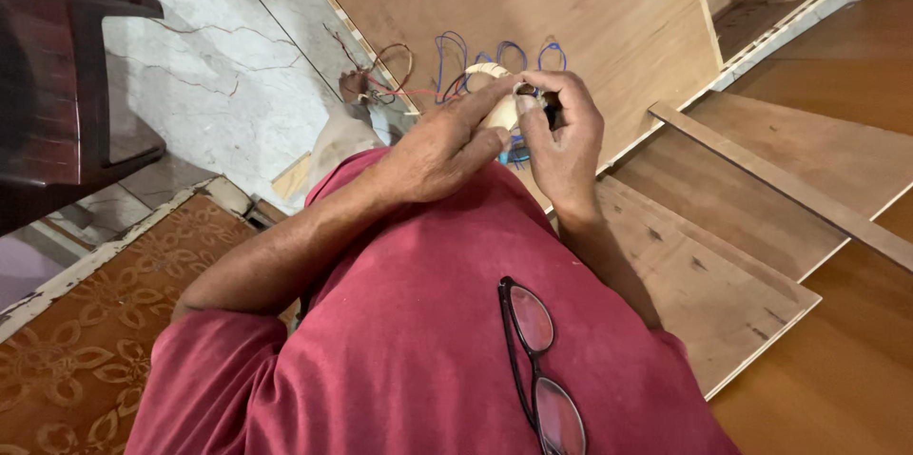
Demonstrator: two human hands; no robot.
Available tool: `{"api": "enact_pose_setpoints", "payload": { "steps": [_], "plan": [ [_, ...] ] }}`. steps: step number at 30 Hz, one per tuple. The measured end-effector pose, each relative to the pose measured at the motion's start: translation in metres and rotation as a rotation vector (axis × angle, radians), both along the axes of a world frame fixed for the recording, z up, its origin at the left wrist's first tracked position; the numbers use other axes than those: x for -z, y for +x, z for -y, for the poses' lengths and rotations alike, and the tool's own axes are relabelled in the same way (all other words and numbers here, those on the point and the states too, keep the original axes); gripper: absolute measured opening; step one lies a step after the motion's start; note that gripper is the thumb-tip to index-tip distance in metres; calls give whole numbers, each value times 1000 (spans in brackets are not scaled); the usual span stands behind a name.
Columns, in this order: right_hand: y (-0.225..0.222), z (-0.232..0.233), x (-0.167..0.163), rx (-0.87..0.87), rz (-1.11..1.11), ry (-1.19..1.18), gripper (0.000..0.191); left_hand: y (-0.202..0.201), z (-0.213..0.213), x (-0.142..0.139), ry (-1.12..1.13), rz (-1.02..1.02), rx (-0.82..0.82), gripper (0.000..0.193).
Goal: The person sits with a roll of masking tape on their lap and wraps tape around the joints of red and black electrical wires, pulling and tearing tape pieces and pressing them onto the wire connections one after another.
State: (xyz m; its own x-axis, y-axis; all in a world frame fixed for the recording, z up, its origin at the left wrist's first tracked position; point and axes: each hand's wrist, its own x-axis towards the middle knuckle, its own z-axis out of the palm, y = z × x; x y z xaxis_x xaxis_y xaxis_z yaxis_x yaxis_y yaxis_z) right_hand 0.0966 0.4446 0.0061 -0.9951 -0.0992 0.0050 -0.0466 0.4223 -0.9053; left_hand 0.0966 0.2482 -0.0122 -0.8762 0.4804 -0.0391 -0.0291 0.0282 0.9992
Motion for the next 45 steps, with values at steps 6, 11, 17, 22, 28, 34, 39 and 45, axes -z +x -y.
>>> {"api": "enact_pose_setpoints", "payload": {
  "steps": [6, 11, 17, 22, 28, 34, 39, 45],
  "plan": [
    [-3, -8, 20, 52, 85, -171, 14, 4, -16, 20, -55, -148, 19, 70],
    [-6, -11, 34, 150, 241, -202, 7, 4, -25, 31, -130, -181, -14, 78],
    [-9, -13, 38, 79, -10, 24, 10, 4, -21, 33, -4, -18, -95, 74],
    [-29, -35, 23, 169, -156, -14, 9, 2, -17, 45, 217, 271, -197, 47],
    [-29, -35, 8, -11, -34, -71, 23, 7, -14, 54, 259, 80, -150, 39],
    [-21, -22, -18, -258, -131, 172, 30, 12, -12, 48, 14, -205, -156, 39],
    [-9, -15, -22, -144, -171, 292, 29, 12, -13, 46, -43, -376, -171, 36],
    [-1, -9, -3, -88, -295, 347, 16, 12, -17, 47, -83, -434, -169, 37]
  ]
}}
